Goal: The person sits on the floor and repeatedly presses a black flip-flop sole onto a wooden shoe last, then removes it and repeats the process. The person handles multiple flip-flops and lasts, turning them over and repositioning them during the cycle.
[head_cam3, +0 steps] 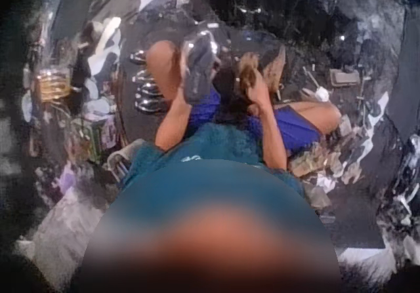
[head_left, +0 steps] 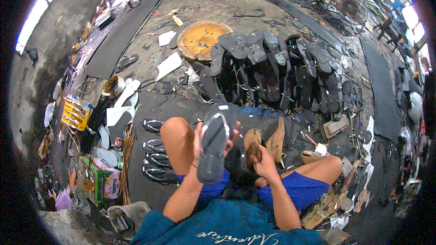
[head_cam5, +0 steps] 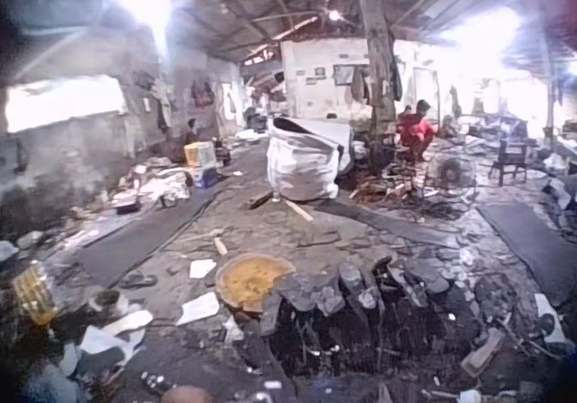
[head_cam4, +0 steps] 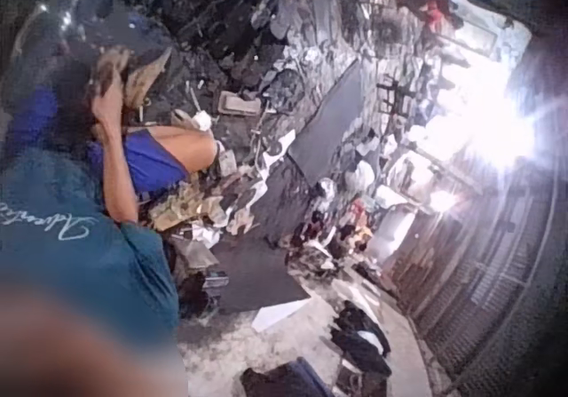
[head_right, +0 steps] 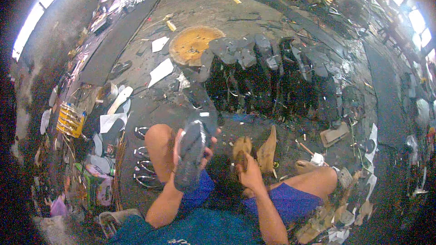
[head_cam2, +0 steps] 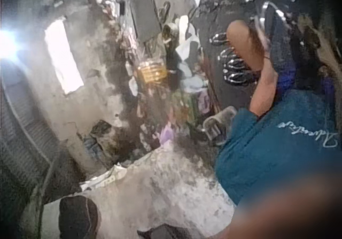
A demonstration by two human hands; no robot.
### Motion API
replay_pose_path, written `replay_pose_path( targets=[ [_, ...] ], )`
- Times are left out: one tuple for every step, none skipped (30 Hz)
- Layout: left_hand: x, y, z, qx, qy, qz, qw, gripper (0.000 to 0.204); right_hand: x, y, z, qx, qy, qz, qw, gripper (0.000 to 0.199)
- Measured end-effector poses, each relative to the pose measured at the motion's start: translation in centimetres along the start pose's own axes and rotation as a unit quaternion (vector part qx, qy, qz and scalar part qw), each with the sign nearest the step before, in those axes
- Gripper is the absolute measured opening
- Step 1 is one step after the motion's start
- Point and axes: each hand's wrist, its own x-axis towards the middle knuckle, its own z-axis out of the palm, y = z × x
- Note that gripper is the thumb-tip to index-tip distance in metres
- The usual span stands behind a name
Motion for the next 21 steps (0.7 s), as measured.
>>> replay_pose_path(
  targets=[
    [-0.3,-0.5,-1.2,-0.006,0.006,-0.005,1.000,0.077,1.5,-1.1,-0.6,0.106,0.001,-0.025,0.994,0.055],
    [-0.6,-1.2,-2.3,-0.005,0.033,-0.007,0.999,0.076,2.6,-2.5,-1.8,0.296,-0.003,-0.018,0.955,0.056],
    [-0.9,-1.7,-3.1,-0.005,0.025,-0.031,0.999,0.076,3.2,-4.0,-3.4,0.366,0.002,-0.063,0.928,0.058],
    [-0.8,-2.3,-3.5,0.008,0.025,-0.052,0.998,0.076,3.7,-5.8,-5.1,0.284,0.009,-0.131,0.950,0.050],
    [-0.7,-2.7,-3.5,0.002,0.006,-0.061,0.998,0.076,4.8,-7.8,-6.3,0.161,-0.033,-0.182,0.969,0.041],
    [-1.0,-2.9,-3.1,-0.012,-0.016,-0.128,0.992,0.077,5.7,-9.6,-7.5,0.042,-0.074,-0.256,0.963,0.032],
    [-1.1,-3.3,-2.5,0.068,-0.001,-0.114,0.991,0.082,6.4,-11.1,-8.3,-0.072,-0.094,-0.358,0.926,0.025],
    [-1.9,-3.4,-1.6,0.168,0.048,-0.095,0.980,0.076,7.2,-12.2,-8.5,-0.020,-0.092,-0.342,0.935,0.014],
    [-3.2,-3.1,-0.5,0.264,0.097,-0.083,0.956,0.071,8.3,-13.0,-8.6,-0.042,-0.063,-0.333,0.940,0.016],
    [-4.2,-2.5,0.6,0.493,0.125,-0.030,0.860,0.061,9.6,-13.2,-8.7,-0.033,-0.049,-0.342,0.938,0.016],
    [-5.3,-1.4,1.6,0.681,0.159,-0.007,0.714,0.052,11.1,-13.0,-8.6,-0.011,-0.030,-0.376,0.926,0.017],
    [-6.2,-0.2,2.4,0.674,0.175,0.034,0.717,0.046,13.2,-12.5,-9.2,-0.004,-0.078,-0.381,0.921,0.035],
    [-7.5,1.0,3.0,0.661,0.266,0.048,0.700,0.041,15.7,-11.8,-8.8,0.133,-0.140,-0.273,0.943,0.054],
    [-8.3,2.4,3.4,0.626,0.251,0.126,0.727,0.037,18.7,-10.8,-9.7,-0.045,-0.043,-0.368,0.928,0.069],
    [-8.8,4.1,3.7,0.590,0.248,0.201,0.741,0.033,21.7,-9.8,-9.9,-0.180,0.050,-0.347,0.919,0.071],
    [-9.0,5.9,3.7,0.546,0.285,0.260,0.744,0.029,24.8,-8.7,-10.7,-0.202,0.069,-0.278,0.937,0.070],
    [-9.2,7.7,3.7,0.495,0.265,0.333,0.757,0.026,27.6,-7.5,-11.1,-0.259,0.107,-0.215,0.935,0.068],
    [-9.1,9.9,3.5,0.489,0.307,0.343,0.741,0.024,30.0,-6.2,-11.8,-0.325,0.114,-0.141,0.928,0.072],
    [-9.1,11.8,2.9,0.485,0.270,0.370,0.745,0.022,31.9,-4.9,-12.1,-0.351,0.120,-0.081,0.925,0.074],
    [-8.8,13.6,1.9,0.515,0.282,0.403,0.702,0.023,33.8,-4.0,-12.4,-0.350,0.101,-0.024,0.931,0.077],
    [-8.4,15.4,0.6,0.480,0.310,0.414,0.708,0.025,35.2,-3.1,-12.5,-0.361,0.101,-0.018,0.927,0.077]
  ],
)
